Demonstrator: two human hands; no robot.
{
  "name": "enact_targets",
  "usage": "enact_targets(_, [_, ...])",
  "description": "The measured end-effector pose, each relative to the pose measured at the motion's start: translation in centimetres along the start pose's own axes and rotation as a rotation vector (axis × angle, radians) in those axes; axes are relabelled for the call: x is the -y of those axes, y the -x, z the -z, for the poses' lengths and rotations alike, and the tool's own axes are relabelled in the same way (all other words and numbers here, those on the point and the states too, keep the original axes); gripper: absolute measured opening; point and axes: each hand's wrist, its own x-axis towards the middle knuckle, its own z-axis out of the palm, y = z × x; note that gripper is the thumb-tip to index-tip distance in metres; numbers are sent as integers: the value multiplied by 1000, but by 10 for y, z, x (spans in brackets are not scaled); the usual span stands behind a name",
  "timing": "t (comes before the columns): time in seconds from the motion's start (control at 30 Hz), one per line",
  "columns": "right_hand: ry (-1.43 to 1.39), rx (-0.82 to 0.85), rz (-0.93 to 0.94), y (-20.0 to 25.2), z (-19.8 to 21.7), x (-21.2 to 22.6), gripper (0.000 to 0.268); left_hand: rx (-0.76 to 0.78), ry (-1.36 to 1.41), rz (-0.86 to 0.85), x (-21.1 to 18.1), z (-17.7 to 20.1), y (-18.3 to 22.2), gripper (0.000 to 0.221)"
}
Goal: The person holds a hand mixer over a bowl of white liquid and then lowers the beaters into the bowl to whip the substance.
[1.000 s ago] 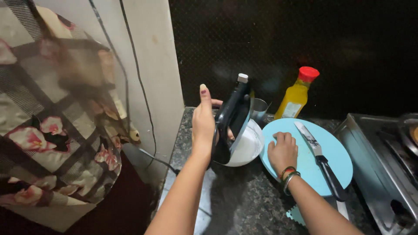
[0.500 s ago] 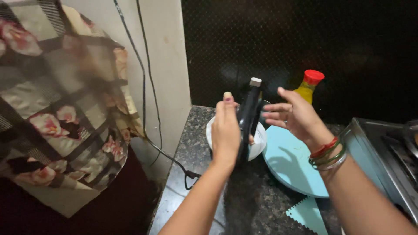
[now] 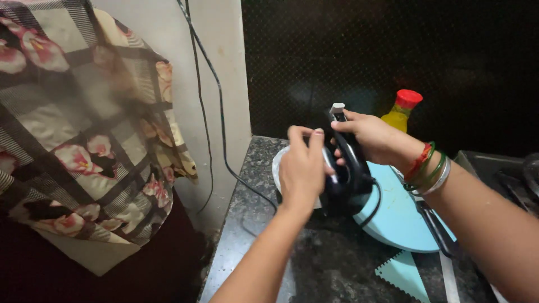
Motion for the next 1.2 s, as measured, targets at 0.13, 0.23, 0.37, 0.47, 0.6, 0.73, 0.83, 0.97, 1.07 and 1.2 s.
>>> enact_targets(0.13, [187,-25,11,-8,6,-1,34,-168,-273,34,39,18,-28,34])
enact_targets(0.23, [396,-15,42,-8,8,3,34,-298,-487,-72,95,23,-55,30])
enact_targets(0.37, [523,-51,-32,5,-5,19,37,-240,-641,-21,115,30,-59,39])
enact_targets(0.47, [578,-103,-71,6,-14,24,39,-126,-756,124,111,36,-58,52])
enact_targets(0.6, [677,-125,-82,3,-24,29,45,66,-853,237,103,39,-58,69])
enact_targets(0.73, [682,-121,-64,2,-25,27,46,34,-836,235,88,37,-46,64])
enact_targets(0.83, [661,-108,-49,-4,-19,26,44,-104,-687,3,70,31,-35,47])
enact_targets(0.97, [524,-15,-50,-12,-4,23,46,-94,-212,-112,38,8,-12,50])
enact_targets(1.07, [399,22,-47,-19,1,24,43,15,94,-134,28,-10,-4,62])
enact_targets(1.2, [283,-13,-56,-24,5,22,39,98,67,-207,47,-30,-11,76])
